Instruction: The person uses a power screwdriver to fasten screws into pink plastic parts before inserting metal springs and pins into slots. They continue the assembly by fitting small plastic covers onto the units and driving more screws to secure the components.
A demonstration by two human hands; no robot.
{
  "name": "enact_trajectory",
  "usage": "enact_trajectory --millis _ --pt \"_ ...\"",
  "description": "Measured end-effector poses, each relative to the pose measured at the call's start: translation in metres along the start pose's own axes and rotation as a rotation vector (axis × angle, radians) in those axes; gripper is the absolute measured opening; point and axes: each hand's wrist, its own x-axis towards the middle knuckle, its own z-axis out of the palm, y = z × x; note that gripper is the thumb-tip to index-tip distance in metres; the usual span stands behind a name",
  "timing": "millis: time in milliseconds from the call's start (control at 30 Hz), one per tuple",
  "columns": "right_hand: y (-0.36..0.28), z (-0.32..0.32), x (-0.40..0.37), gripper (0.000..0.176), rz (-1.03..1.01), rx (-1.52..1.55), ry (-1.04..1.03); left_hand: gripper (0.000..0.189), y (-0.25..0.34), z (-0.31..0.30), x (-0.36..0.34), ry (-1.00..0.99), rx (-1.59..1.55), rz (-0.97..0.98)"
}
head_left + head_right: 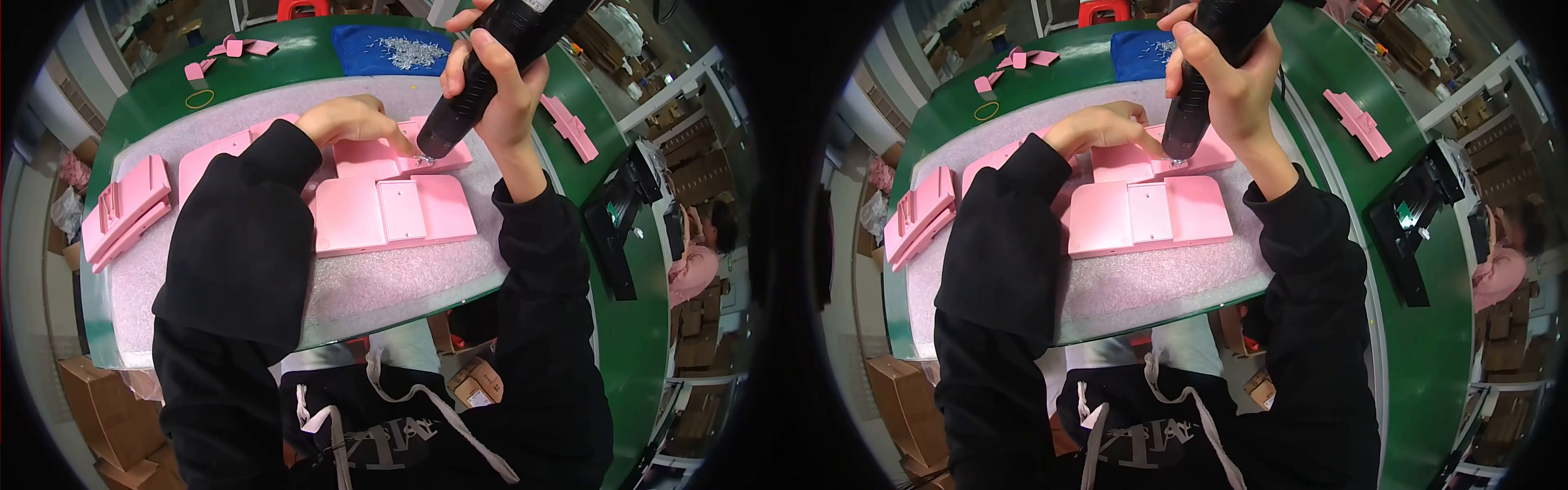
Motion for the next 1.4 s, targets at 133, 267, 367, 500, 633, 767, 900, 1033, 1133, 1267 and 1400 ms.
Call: enact_trajectory --millis 133,267,367,500,633,767,900,1033,1133,1267,1400 --pt "0.0 0.002 -0.01 0.031 0.047 0.009 -0.062 0.061 -0.001 0.003 -0.001 -0.005 -0.064 -0.014" --pt "-0.008 0.006 -0.017 0.035 0.069 0.05 -0.035 0.059 0.0 0.002 -0.002 0.004 -0.057 0.032" --pt "-0.005 0.004 -0.018 0.037 0.025 0.12 -0.075 0.054 0.003 0.002 -0.007 -0.008 -0.069 0.031" --pt "-0.003 0.001 -0.021 0.039 0.032 0.132 -0.124 0.05 0.001 0.003 0.0 -0.01 -0.071 0.011" --pt "-0.001 -0.003 -0.02 0.029 -0.042 0.069 -0.215 0.051 0.0 0.005 0.003 0.011 -0.046 -0.014" --pt "0.0 -0.004 -0.022 0.034 -0.084 -0.017 -0.215 0.055 -0.001 0.004 0.0 0.007 -0.063 0.001" --pt "-0.003 -0.007 -0.02 0.036 -0.046 -0.038 -0.227 0.057 -0.001 0.004 -0.001 0.023 -0.058 0.01" --pt "-0.015 -0.004 -0.001 0.04 0.138 0.083 -0.326 0.056 -0.003 0.002 0.0 0.009 -0.028 0.028" --pt "-0.018 0.005 -0.002 0.047 0.153 0.255 -0.219 0.054 -0.003 0.002 0.001 0.003 -0.026 0.01" --pt "-0.018 -0.002 -0.005 0.052 0.231 0.448 -0.301 0.054 -0.005 0.002 0.003 -0.006 -0.013 0.027" --pt "0.005 -0.013 0.014 0.038 0.211 0.778 -0.828 0.054 -0.004 0.004 0.004 -0.006 -0.025 -0.001"
